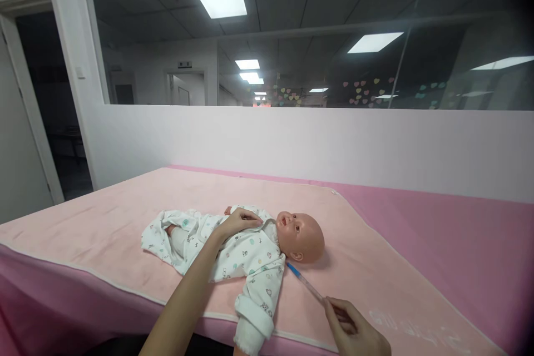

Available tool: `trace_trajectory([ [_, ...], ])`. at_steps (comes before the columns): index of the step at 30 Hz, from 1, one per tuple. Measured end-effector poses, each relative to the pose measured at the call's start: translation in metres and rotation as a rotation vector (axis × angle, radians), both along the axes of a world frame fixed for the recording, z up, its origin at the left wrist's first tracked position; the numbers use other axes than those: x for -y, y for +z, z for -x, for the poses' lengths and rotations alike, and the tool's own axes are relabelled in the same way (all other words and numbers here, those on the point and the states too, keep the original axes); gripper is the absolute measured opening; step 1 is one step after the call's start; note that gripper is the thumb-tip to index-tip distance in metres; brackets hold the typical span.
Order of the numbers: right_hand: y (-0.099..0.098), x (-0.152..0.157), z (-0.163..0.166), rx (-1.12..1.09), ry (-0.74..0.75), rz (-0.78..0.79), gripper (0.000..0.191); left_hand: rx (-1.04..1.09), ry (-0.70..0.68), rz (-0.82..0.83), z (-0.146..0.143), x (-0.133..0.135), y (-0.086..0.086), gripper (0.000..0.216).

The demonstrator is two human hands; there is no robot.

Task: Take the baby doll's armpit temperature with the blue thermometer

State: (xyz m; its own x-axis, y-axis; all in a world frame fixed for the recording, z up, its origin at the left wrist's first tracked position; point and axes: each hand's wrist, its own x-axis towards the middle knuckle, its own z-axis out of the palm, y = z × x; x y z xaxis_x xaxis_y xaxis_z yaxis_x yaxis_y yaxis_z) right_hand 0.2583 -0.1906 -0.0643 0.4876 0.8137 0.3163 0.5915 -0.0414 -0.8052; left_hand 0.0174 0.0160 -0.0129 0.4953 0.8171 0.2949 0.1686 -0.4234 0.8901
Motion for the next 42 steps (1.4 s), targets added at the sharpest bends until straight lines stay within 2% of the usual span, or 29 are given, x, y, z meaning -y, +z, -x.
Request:
trace_trajectory([
  [9, 0.009, -0.023, 0.006, 0.277, 0.078, 0.161, 0.024, -0.001, -0.011, 0.012, 0.000, -0.002, -0.002, 0.032],
  [20, 0.012, -0.025, -0.002, 0.115, 0.071, 0.196, 0.029, -0.011, -0.026, -0.001, 0.001, 0.005, 0.006, 0.029],
  [27, 0.014, -0.025, -0.001, 0.078, 0.086, 0.223, 0.029, -0.009, 0.004, -0.002, 0.001, 0.003, 0.004, 0.030],
  [42, 0.009, -0.026, -0.003, 0.066, 0.131, 0.160, 0.026, 0.017, 0.049, -0.001, 0.000, 0.006, 0.004, 0.031],
])
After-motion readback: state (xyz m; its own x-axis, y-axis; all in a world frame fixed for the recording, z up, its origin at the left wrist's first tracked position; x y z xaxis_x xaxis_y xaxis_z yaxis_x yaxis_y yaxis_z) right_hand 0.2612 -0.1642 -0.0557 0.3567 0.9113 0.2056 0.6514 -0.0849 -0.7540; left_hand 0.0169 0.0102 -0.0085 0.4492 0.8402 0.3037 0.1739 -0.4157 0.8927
